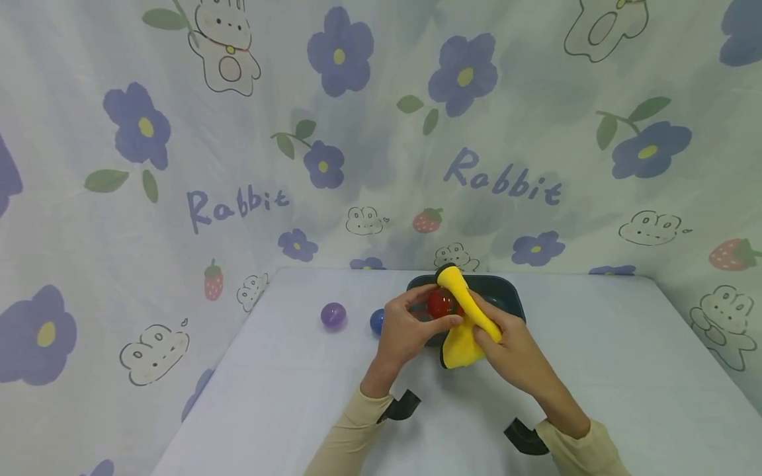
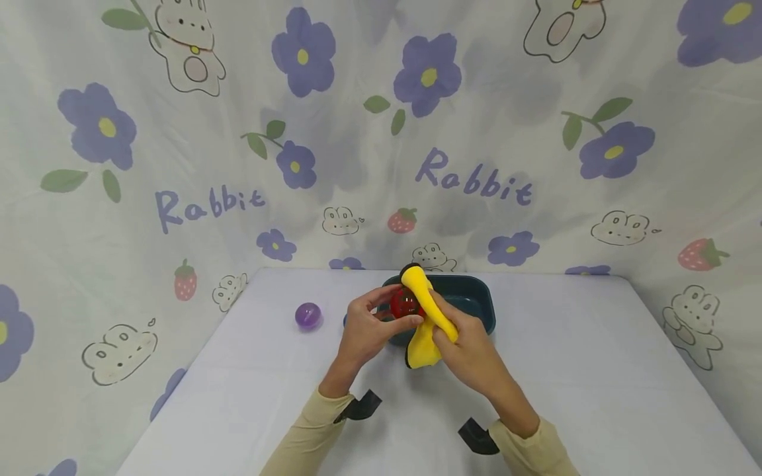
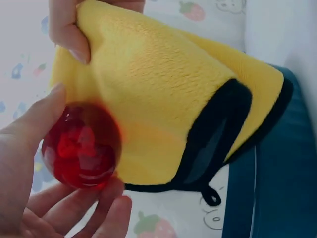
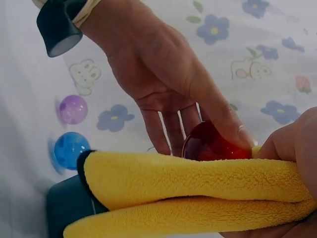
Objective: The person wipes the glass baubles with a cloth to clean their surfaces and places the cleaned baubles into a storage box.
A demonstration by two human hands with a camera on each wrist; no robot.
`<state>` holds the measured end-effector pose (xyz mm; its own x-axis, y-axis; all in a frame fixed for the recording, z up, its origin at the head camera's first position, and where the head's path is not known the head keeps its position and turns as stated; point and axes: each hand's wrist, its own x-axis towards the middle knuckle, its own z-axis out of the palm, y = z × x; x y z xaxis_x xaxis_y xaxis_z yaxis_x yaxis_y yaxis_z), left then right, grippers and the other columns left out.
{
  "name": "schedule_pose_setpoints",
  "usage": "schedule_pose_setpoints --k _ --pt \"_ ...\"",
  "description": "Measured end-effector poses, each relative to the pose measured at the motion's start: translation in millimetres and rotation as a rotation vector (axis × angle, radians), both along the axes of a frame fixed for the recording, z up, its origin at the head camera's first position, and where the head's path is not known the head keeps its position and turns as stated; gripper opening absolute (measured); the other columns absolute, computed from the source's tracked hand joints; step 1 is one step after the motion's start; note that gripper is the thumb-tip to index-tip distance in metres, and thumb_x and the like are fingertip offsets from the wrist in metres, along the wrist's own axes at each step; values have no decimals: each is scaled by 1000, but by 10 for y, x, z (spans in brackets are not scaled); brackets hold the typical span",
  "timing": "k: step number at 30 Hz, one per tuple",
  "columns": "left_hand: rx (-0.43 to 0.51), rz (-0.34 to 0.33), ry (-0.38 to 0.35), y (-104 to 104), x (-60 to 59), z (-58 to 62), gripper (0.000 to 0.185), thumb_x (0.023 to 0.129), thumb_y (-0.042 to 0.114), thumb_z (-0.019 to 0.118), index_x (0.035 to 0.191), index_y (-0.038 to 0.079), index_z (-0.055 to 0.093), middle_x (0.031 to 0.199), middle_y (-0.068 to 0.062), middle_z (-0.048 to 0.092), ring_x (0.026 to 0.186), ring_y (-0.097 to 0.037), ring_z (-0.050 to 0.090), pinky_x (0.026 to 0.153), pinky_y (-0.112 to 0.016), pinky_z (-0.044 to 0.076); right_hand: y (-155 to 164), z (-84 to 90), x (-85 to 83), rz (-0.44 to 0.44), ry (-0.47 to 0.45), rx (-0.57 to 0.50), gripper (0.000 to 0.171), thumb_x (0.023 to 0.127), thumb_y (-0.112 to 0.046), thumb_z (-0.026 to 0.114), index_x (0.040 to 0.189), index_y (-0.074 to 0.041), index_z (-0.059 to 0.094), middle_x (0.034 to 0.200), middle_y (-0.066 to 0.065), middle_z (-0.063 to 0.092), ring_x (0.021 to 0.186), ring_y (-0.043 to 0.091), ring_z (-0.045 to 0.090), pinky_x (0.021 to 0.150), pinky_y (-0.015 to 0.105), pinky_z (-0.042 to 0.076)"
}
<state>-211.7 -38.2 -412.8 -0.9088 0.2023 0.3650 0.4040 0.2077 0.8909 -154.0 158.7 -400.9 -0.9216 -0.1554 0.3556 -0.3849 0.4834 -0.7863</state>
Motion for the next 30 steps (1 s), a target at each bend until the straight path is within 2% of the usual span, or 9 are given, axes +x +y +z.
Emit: schedule_pose_setpoints --k 7,12,16,21,24,28,30 --pt "-85 -34 -21 -32 0 11 59 78 40 91 126 12 73 119 -4 77 83 -18 70 71 -25 63 -18 -4 30 -14 96 69 60 93 3 61 152 -4 50 138 25 65 58 7 51 54 22 54" --pt "-116 -67 8 -46 0 20 49 79 34 91 121 12 76 109 -2 78 83 -12 66 70 -22 60 -37 -21 31 -22 156 94 56 93 2 63 149 -4 54 133 22 69 58 5 50 56 21 54" --pt "-137 -93 36 -44 0 15 42 80 34 90 115 14 77 96 1 76 77 -11 62 67 -23 58 -42 -26 28 -30 201 134 55 94 3 62 148 -4 55 133 21 69 63 4 52 63 20 57" --pt "-115 -138 56 -23 13 -5 42 81 31 90 118 16 77 103 4 78 81 -8 66 75 -31 64 -2 -26 6 -20 228 173 58 93 6 59 150 -6 54 129 19 71 72 7 55 69 20 58" --pt "-106 -160 76 -8 28 -10 45 82 29 89 124 15 75 113 3 79 89 -7 70 81 -34 65 29 -27 -13 -10 214 165 58 94 5 58 151 -7 53 121 18 73 67 4 52 65 19 56" --pt "-114 -172 104 6 53 8 48 83 27 89 127 13 74 120 -1 78 98 -10 74 82 -28 64 72 -41 -43 13 164 134 59 95 4 57 152 -7 51 118 18 73 61 2 49 60 19 54" --pt "-119 -174 112 10 66 19 50 83 27 89 128 12 73 122 -3 78 102 -14 75 83 -25 63 95 -48 -58 29 136 114 58 95 3 56 153 -7 50 122 21 72 62 3 52 60 19 55"
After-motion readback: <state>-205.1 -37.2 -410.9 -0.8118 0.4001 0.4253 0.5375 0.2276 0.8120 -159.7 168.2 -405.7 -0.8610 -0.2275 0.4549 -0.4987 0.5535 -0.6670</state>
